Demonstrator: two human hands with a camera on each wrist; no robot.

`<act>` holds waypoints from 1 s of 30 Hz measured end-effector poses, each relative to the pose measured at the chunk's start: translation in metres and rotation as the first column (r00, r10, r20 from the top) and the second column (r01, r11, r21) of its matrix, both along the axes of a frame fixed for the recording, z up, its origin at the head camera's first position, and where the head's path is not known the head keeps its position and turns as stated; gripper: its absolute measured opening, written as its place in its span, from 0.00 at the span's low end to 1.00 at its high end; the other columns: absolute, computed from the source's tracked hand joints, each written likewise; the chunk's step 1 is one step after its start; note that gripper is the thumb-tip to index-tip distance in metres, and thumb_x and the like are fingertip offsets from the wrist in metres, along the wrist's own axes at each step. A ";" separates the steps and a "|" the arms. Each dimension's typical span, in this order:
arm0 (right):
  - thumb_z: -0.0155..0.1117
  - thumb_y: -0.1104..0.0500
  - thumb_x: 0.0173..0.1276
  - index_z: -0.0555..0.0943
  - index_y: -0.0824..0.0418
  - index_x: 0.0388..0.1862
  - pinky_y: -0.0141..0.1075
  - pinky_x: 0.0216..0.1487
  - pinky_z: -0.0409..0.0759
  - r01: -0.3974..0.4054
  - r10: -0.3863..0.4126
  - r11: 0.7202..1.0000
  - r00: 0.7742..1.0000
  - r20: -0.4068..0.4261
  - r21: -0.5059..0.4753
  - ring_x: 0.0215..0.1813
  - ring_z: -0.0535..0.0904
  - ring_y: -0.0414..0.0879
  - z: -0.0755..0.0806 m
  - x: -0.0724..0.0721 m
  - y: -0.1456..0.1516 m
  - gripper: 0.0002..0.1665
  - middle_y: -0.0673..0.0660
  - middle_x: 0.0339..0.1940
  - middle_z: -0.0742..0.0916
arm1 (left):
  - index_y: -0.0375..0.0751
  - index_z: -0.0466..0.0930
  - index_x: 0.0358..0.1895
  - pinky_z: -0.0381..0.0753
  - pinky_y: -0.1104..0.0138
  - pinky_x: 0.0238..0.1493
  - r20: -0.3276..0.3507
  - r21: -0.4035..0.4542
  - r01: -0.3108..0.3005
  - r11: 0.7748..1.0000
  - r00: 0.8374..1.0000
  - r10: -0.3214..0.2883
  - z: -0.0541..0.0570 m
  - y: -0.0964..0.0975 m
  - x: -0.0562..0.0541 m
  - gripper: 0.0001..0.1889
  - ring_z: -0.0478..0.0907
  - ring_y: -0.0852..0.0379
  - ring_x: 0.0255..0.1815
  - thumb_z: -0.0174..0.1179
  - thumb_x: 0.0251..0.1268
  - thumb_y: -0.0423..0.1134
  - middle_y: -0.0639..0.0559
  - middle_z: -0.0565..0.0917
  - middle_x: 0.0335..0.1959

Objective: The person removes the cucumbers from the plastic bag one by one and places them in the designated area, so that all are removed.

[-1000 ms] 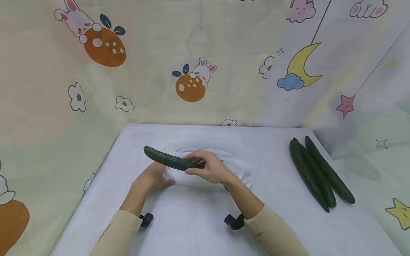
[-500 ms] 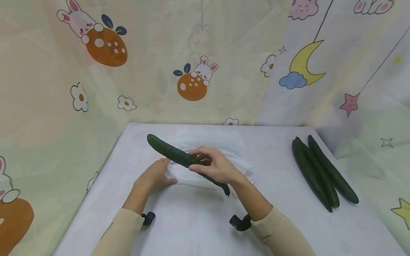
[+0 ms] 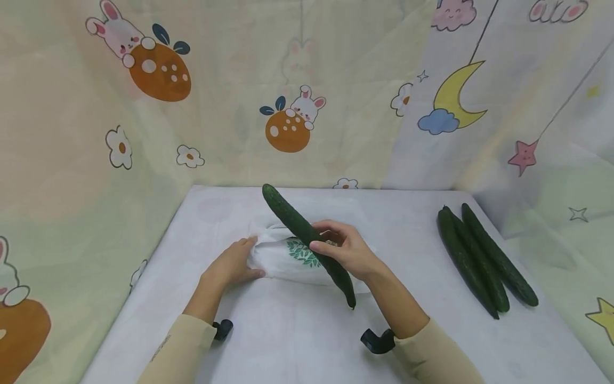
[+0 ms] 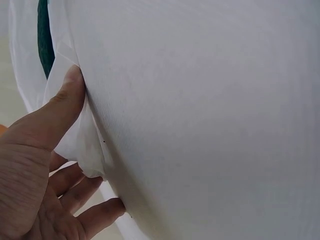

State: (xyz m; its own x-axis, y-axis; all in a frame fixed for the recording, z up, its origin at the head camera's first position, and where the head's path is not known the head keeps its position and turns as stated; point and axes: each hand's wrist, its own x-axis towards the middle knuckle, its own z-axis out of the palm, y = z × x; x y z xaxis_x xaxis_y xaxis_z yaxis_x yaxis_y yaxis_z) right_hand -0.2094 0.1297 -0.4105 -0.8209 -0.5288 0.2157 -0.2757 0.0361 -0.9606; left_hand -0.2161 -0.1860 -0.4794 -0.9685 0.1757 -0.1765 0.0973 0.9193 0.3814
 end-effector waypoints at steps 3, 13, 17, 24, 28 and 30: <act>0.69 0.63 0.72 0.81 0.58 0.64 0.42 0.52 0.86 0.028 -0.028 1.000 1.000 0.003 0.008 0.54 0.81 0.55 0.000 0.000 0.015 0.22 0.59 0.56 0.83 | 0.38 0.54 0.82 0.65 0.42 0.75 -0.004 -0.014 0.012 1.000 1.000 -0.012 0.000 0.000 -0.002 0.56 0.64 0.35 0.77 0.77 0.56 0.53 0.34 0.65 0.77; 0.68 0.57 0.74 0.78 0.58 0.66 0.40 0.52 0.86 0.176 -0.180 0.979 0.983 0.028 0.102 0.53 0.83 0.52 0.000 -0.004 0.067 0.23 0.60 0.56 0.83 | 0.35 0.52 0.82 0.64 0.42 0.76 -0.001 -0.024 0.056 0.998 0.998 -0.056 0.002 -0.002 -0.005 0.56 0.63 0.33 0.77 0.76 0.57 0.55 0.32 0.65 0.77; 0.68 0.54 0.74 0.78 0.59 0.66 0.37 0.51 0.85 0.250 -0.258 0.958 0.965 0.046 0.138 0.51 0.84 0.50 -0.008 -0.006 0.089 0.24 0.61 0.55 0.82 | 0.34 0.52 0.82 0.64 0.42 0.76 0.007 -0.030 0.056 0.998 0.998 -0.056 0.004 0.001 -0.005 0.56 0.63 0.32 0.77 0.76 0.57 0.55 0.31 0.65 0.76; 0.67 0.51 0.75 0.76 0.63 0.66 0.35 0.48 0.86 0.363 -0.376 0.923 0.922 0.097 0.131 0.50 0.85 0.42 -0.024 -0.009 0.125 0.27 0.59 0.55 0.79 | 0.33 0.54 0.81 0.65 0.40 0.75 -0.002 -0.025 0.050 0.998 0.999 -0.050 0.006 0.007 -0.006 0.56 0.63 0.31 0.76 0.77 0.56 0.54 0.30 0.66 0.76; 0.66 0.49 0.75 0.75 0.65 0.67 0.36 0.45 0.86 0.401 -0.421 0.902 0.898 0.127 0.160 0.47 0.85 0.41 -0.030 -0.011 0.138 0.30 0.61 0.56 0.79 | 0.33 0.55 0.81 0.66 0.40 0.74 0.006 -0.038 0.029 0.999 1.000 -0.029 0.003 0.006 -0.002 0.56 0.64 0.31 0.75 0.77 0.55 0.54 0.30 0.66 0.76; 0.65 0.47 0.76 0.75 0.65 0.69 0.35 0.45 0.86 0.419 -0.447 0.886 0.885 0.131 0.198 0.46 0.84 0.40 -0.032 -0.012 0.145 0.31 0.63 0.58 0.79 | 0.33 0.55 0.80 0.66 0.39 0.73 0.001 -0.041 0.032 0.999 0.999 -0.032 0.002 0.006 -0.002 0.56 0.64 0.31 0.75 0.77 0.55 0.55 0.30 0.66 0.75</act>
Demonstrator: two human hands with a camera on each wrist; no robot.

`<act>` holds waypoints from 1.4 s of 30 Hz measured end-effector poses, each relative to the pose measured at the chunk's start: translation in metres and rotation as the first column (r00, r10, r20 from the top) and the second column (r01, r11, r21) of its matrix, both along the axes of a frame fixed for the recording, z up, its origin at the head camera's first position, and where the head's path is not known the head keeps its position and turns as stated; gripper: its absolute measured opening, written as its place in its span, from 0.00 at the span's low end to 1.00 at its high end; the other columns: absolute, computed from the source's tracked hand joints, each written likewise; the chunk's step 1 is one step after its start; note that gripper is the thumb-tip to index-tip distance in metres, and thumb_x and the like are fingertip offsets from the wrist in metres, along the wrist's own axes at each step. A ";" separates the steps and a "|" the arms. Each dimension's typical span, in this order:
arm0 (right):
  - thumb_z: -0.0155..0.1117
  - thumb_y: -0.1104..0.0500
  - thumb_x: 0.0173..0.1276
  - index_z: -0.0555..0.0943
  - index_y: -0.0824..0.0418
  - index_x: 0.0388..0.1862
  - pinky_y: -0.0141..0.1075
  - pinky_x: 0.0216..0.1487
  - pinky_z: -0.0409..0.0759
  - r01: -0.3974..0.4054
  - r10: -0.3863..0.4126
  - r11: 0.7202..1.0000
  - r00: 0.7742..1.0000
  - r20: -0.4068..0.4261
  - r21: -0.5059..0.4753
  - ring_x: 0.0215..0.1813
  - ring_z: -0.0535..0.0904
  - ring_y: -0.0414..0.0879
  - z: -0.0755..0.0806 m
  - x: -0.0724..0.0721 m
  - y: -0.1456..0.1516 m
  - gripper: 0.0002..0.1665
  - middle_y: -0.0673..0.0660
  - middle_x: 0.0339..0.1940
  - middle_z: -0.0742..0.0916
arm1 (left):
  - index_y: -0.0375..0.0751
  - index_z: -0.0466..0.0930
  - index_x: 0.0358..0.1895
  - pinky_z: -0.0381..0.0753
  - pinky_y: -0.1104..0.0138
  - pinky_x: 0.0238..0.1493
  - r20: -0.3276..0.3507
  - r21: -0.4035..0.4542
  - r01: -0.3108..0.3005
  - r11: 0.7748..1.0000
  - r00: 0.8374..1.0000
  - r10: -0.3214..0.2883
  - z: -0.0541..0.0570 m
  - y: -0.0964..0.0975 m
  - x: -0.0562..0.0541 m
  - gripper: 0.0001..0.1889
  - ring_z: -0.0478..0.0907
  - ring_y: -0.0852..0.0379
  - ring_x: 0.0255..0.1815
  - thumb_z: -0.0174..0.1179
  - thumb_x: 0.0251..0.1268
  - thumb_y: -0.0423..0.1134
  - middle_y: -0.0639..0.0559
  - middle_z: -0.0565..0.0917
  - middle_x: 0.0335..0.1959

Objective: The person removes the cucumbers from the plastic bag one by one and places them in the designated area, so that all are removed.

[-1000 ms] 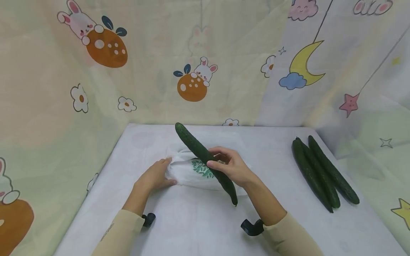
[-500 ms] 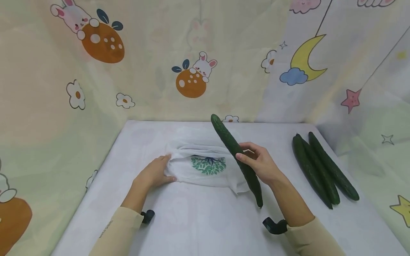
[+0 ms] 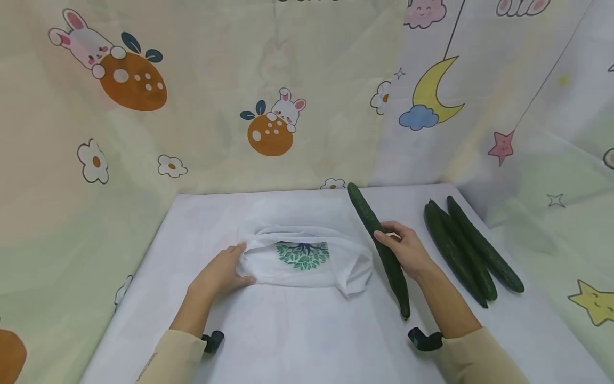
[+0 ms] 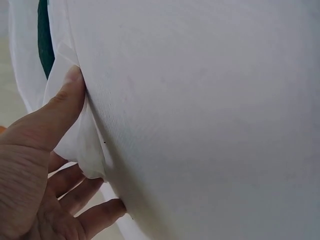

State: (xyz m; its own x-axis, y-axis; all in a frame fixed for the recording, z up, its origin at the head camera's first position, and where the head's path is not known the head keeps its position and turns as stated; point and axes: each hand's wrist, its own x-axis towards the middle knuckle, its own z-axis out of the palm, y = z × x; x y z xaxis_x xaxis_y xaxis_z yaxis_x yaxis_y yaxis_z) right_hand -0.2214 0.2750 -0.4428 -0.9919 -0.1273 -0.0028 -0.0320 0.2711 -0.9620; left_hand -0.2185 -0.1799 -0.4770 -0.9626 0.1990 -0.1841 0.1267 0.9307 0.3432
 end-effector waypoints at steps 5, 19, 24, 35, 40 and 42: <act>0.63 0.43 0.76 0.73 0.65 0.71 0.33 0.46 0.84 0.047 -0.049 0.989 0.999 0.010 0.143 0.50 0.83 0.45 -0.005 -0.006 0.017 0.36 0.66 0.62 0.78 | 0.33 0.55 0.80 0.66 0.40 0.74 -0.021 0.029 0.022 0.999 1.000 -0.022 -0.001 -0.001 0.003 0.55 0.64 0.31 0.75 0.76 0.56 0.54 0.30 0.66 0.75; 0.57 0.35 0.76 0.63 0.72 0.77 0.59 0.64 0.75 0.128 -0.151 0.931 0.988 0.042 0.342 0.66 0.71 0.66 -0.019 -0.015 0.065 0.49 0.74 0.70 0.71 | 0.33 0.55 0.80 0.67 0.40 0.73 -0.025 0.022 0.034 0.999 0.999 -0.033 0.001 -0.008 0.002 0.55 0.65 0.31 0.74 0.76 0.57 0.56 0.30 0.67 0.74; 0.58 0.34 0.75 0.65 0.73 0.75 0.62 0.62 0.76 0.173 -0.194 0.870 0.981 -0.001 0.463 0.64 0.72 0.68 -0.018 -0.012 0.074 0.49 0.74 0.67 0.74 | 0.33 0.54 0.81 0.66 0.40 0.74 -0.021 0.022 0.027 0.999 0.999 -0.027 0.004 -0.010 0.002 0.55 0.65 0.31 0.75 0.76 0.57 0.55 0.30 0.67 0.75; 0.66 0.42 0.73 0.76 0.77 0.62 0.64 0.49 0.80 0.239 -0.219 0.665 0.968 -0.121 0.707 0.53 0.79 0.73 -0.030 -0.011 0.091 0.39 0.76 0.53 0.84 | 0.34 0.54 0.81 0.65 0.41 0.74 0.004 0.019 0.013 1.000 1.000 -0.013 0.001 -0.011 0.003 0.56 0.64 0.32 0.75 0.76 0.56 0.55 0.31 0.66 0.76; 0.67 0.45 0.71 0.76 0.77 0.59 0.65 0.43 0.77 0.249 -0.241 0.588 0.962 -0.127 0.770 0.51 0.79 0.74 -0.026 -0.012 0.097 0.36 0.76 0.50 0.84 | 0.33 0.54 0.81 0.65 0.40 0.74 -0.006 0.042 0.023 0.999 1.000 -0.023 0.002 -0.010 0.004 0.55 0.64 0.31 0.75 0.75 0.58 0.55 0.30 0.66 0.76; 0.67 0.45 0.71 0.76 0.76 0.60 0.64 0.41 0.78 0.251 -0.256 0.574 0.959 -0.121 0.779 0.50 0.79 0.75 -0.026 -0.013 0.097 0.36 0.76 0.52 0.83 | 0.32 0.54 0.81 0.65 0.40 0.74 -0.007 0.042 0.019 0.999 1.000 -0.018 0.001 -0.011 0.004 0.55 0.64 0.31 0.76 0.75 0.59 0.56 0.30 0.66 0.76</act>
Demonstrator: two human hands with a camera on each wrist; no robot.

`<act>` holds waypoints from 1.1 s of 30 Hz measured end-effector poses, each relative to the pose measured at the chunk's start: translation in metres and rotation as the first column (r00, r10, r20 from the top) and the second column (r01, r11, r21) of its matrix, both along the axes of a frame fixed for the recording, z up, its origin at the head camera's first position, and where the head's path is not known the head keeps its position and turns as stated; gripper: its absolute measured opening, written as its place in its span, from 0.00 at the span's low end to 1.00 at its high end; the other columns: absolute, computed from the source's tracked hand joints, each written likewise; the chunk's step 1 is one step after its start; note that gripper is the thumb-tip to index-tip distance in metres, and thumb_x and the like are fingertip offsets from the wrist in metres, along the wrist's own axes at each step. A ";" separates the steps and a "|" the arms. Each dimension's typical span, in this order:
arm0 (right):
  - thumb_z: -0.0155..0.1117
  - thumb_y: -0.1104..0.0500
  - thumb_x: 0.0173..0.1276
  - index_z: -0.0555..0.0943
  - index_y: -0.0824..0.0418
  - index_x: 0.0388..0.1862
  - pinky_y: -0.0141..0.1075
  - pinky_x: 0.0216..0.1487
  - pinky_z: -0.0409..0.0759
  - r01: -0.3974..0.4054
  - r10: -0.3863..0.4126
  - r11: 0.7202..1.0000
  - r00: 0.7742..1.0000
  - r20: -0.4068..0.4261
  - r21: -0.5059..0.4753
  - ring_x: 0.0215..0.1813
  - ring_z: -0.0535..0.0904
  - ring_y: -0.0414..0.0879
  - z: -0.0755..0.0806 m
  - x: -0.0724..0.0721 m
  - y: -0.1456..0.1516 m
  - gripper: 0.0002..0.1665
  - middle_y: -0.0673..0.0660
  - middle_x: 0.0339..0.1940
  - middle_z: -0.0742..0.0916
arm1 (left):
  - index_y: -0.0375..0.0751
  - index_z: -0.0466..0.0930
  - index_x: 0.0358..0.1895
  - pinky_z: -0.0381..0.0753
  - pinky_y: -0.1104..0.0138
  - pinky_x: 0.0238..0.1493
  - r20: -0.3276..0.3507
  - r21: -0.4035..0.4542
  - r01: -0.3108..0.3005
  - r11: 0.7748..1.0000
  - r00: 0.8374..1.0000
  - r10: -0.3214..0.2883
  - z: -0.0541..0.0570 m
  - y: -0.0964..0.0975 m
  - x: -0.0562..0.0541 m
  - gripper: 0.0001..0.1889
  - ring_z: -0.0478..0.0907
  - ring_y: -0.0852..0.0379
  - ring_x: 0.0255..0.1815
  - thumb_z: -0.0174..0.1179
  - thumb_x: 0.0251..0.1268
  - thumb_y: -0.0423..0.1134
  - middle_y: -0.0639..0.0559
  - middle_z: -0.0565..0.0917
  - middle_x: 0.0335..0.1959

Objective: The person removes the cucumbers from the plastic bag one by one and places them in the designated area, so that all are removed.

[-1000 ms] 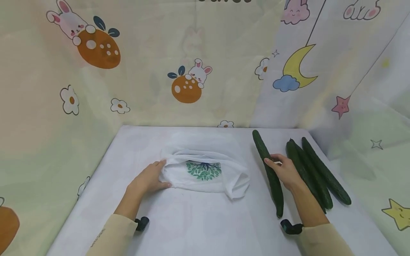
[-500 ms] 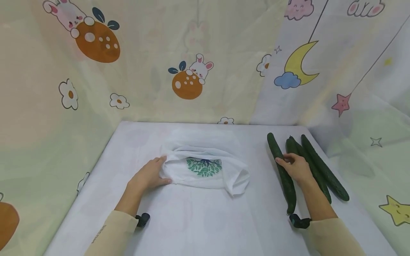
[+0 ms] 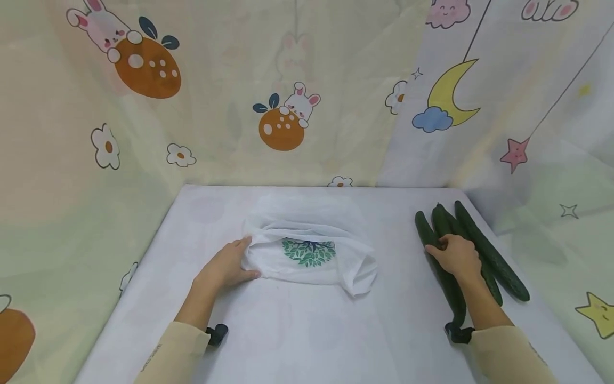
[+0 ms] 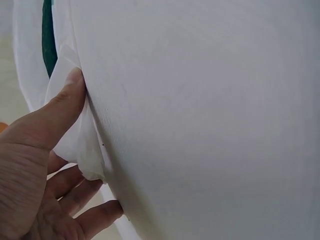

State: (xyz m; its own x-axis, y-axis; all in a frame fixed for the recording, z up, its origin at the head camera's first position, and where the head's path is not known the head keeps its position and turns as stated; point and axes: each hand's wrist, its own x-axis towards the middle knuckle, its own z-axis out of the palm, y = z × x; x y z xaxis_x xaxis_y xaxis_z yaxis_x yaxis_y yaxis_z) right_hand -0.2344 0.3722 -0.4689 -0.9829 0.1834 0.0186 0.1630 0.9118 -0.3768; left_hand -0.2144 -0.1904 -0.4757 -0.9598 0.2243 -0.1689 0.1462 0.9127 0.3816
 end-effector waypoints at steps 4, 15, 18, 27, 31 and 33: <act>0.67 0.46 0.72 0.74 0.74 0.62 0.66 0.40 0.79 0.031 -0.031 0.999 0.999 -0.015 0.022 0.52 0.78 0.78 0.000 -0.004 -0.004 0.35 0.78 0.57 0.81 | 0.33 0.54 0.81 0.65 0.41 0.75 -0.011 0.001 -0.006 1.000 1.000 0.006 -0.003 -0.001 0.001 0.55 0.63 0.32 0.76 0.74 0.59 0.56 0.31 0.66 0.76; 0.62 0.54 0.74 0.72 0.71 0.66 0.67 0.40 0.78 -0.036 0.045 0.998 0.976 -0.212 0.048 0.52 0.79 0.73 0.020 -0.008 -0.034 0.29 0.71 0.55 0.80 | 0.34 0.54 0.81 0.65 0.41 0.75 -0.021 -0.005 -0.002 1.000 1.000 0.002 0.000 -0.001 0.001 0.55 0.63 0.31 0.76 0.74 0.59 0.56 0.31 0.66 0.76; 0.63 0.54 0.74 0.73 0.70 0.66 0.65 0.38 0.80 -0.067 0.074 0.997 0.966 -0.248 0.035 0.50 0.80 0.70 0.021 -0.007 -0.048 0.29 0.70 0.52 0.82 | 0.35 0.53 0.81 0.64 0.41 0.75 -0.022 -0.017 -0.002 1.000 1.000 0.001 0.002 -0.001 -0.001 0.55 0.63 0.32 0.76 0.74 0.59 0.56 0.32 0.65 0.77; 0.63 0.53 0.74 0.74 0.68 0.66 0.64 0.43 0.80 -0.124 0.114 0.992 0.959 -0.260 -0.024 0.50 0.80 0.68 0.020 -0.007 -0.088 0.28 0.69 0.54 0.83 | 0.37 0.51 0.82 0.64 0.42 0.76 0.012 -0.006 -0.018 1.000 1.000 0.018 0.001 0.001 -0.001 0.57 0.63 0.34 0.77 0.75 0.57 0.56 0.33 0.65 0.78; 0.65 0.54 0.73 0.76 0.68 0.64 0.62 0.42 0.80 -0.149 0.128 0.987 0.950 -0.284 -0.053 0.50 0.81 0.67 0.019 -0.008 -0.103 0.26 0.69 0.52 0.84 | 0.37 0.51 0.82 0.64 0.42 0.76 0.007 -0.001 -0.028 1.000 1.000 0.028 0.002 0.001 0.001 0.57 0.64 0.34 0.77 0.76 0.57 0.56 0.33 0.65 0.78; 0.65 0.54 0.73 0.77 0.67 0.63 0.61 0.42 0.81 -0.171 0.146 0.983 0.947 -0.288 -0.065 0.50 0.81 0.65 0.019 -0.009 -0.113 0.26 0.68 0.52 0.84 | 0.36 0.52 0.82 0.64 0.42 0.76 0.001 0.004 -0.033 0.999 0.999 0.033 0.001 -0.003 0.003 0.57 0.64 0.34 0.77 0.76 0.57 0.56 0.33 0.65 0.77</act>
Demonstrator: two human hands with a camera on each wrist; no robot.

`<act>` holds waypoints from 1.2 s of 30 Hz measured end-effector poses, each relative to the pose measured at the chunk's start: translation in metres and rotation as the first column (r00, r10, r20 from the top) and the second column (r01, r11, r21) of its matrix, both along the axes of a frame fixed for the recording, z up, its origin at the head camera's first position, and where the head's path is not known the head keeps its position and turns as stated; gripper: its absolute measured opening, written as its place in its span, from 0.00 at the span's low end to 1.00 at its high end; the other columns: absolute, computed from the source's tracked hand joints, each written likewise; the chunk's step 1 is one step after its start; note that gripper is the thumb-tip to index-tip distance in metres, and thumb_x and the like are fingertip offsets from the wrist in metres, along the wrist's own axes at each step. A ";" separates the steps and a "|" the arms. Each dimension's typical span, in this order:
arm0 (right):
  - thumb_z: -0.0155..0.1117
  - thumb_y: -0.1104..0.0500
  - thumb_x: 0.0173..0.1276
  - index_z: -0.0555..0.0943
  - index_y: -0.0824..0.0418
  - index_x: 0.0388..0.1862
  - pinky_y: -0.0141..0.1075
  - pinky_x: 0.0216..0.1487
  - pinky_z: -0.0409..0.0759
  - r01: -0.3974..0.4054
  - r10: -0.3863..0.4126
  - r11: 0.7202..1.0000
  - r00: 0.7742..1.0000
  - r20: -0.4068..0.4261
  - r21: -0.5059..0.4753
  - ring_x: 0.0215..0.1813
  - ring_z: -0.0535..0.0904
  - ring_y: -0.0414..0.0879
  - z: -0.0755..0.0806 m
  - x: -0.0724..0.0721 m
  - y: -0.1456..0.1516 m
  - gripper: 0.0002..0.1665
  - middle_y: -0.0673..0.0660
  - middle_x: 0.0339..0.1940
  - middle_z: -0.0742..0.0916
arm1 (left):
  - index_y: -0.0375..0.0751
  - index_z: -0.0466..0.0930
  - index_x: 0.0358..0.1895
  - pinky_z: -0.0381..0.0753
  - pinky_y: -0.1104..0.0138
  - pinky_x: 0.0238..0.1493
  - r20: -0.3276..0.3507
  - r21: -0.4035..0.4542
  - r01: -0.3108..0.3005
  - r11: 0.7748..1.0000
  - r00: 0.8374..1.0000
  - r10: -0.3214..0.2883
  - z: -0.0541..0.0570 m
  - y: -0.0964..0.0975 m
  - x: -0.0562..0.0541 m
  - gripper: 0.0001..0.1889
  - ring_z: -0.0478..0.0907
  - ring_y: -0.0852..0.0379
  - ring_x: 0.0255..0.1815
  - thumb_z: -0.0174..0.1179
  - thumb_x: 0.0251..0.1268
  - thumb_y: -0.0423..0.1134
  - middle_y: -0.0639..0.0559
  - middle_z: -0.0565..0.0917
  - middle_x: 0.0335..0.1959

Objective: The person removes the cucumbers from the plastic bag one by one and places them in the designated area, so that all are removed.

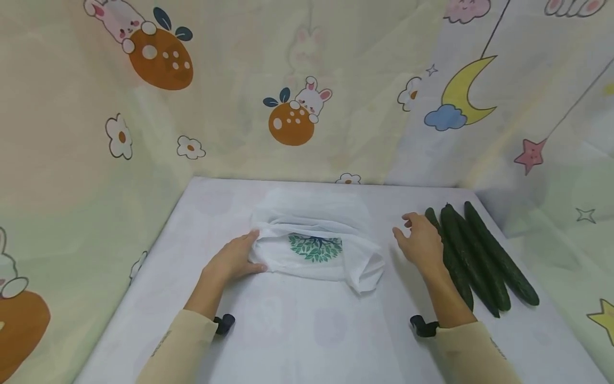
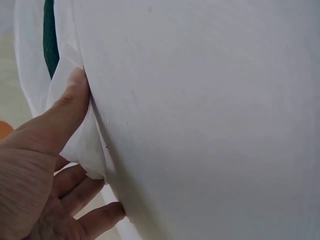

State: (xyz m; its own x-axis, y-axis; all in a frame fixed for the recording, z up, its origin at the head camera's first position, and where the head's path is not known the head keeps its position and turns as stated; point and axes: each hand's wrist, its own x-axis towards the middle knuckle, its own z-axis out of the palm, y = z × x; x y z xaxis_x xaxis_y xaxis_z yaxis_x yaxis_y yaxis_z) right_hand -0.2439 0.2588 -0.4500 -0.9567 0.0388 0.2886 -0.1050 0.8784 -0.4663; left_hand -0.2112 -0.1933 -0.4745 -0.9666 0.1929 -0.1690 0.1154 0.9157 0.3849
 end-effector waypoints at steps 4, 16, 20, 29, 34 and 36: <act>0.65 0.53 0.73 0.78 0.67 0.63 0.59 0.45 0.83 -0.062 0.062 0.998 0.998 0.005 -0.020 0.52 0.82 0.63 -0.003 -0.001 -0.024 0.26 0.66 0.51 0.85 | 0.34 0.53 0.82 0.64 0.42 0.75 -0.003 0.004 -0.019 1.000 1.000 0.019 -0.002 -0.011 0.008 0.56 0.64 0.33 0.76 0.77 0.56 0.54 0.32 0.66 0.77; 0.69 0.55 0.70 0.79 0.65 0.62 0.54 0.50 0.85 -0.176 0.176 0.984 0.984 -0.003 -0.011 0.52 0.83 0.59 0.002 0.021 -0.073 0.25 0.64 0.50 0.86 | 0.35 0.53 0.82 0.65 0.42 0.75 -0.003 0.004 0.023 1.000 1.000 -0.023 -0.008 -0.002 0.007 0.56 0.65 0.33 0.76 0.76 0.57 0.54 0.31 0.66 0.76; 0.70 0.55 0.70 0.79 0.65 0.62 0.53 0.50 0.85 -0.217 0.217 0.976 0.976 -0.007 0.023 0.51 0.83 0.59 0.009 0.024 -0.087 0.26 0.63 0.51 0.85 | 0.35 0.53 0.82 0.65 0.42 0.76 0.009 0.002 0.022 1.000 1.000 -0.022 -0.007 0.000 0.005 0.56 0.65 0.33 0.76 0.76 0.57 0.55 0.31 0.66 0.76; 0.71 0.56 0.69 0.81 0.63 0.61 0.46 0.47 0.86 -0.317 0.317 0.949 0.948 -0.024 0.005 0.47 0.84 0.53 0.013 0.026 -0.114 0.24 0.58 0.46 0.87 | 0.34 0.53 0.81 0.64 0.43 0.76 0.004 -0.026 0.026 0.999 1.000 -0.026 -0.004 0.002 0.001 0.56 0.64 0.33 0.77 0.75 0.57 0.56 0.31 0.66 0.76; 0.73 0.58 0.67 0.81 0.64 0.60 0.42 0.46 0.87 -0.404 0.404 0.915 0.915 -0.024 0.012 0.46 0.84 0.50 0.015 0.024 -0.125 0.24 0.57 0.48 0.86 | 0.34 0.54 0.81 0.63 0.42 0.76 0.003 -0.013 0.028 1.000 1.000 -0.028 -0.001 0.005 0.001 0.55 0.64 0.33 0.77 0.75 0.58 0.55 0.31 0.66 0.76; 0.74 0.59 0.67 0.82 0.64 0.60 0.40 0.45 0.86 -0.433 0.433 0.901 0.901 -0.035 0.008 0.44 0.84 0.49 0.017 0.023 -0.130 0.23 0.58 0.49 0.85 | 0.34 0.54 0.81 0.63 0.43 0.76 0.000 -0.006 0.026 1.000 1.000 -0.026 0.000 0.006 0.000 0.55 0.64 0.33 0.77 0.75 0.58 0.55 0.31 0.66 0.76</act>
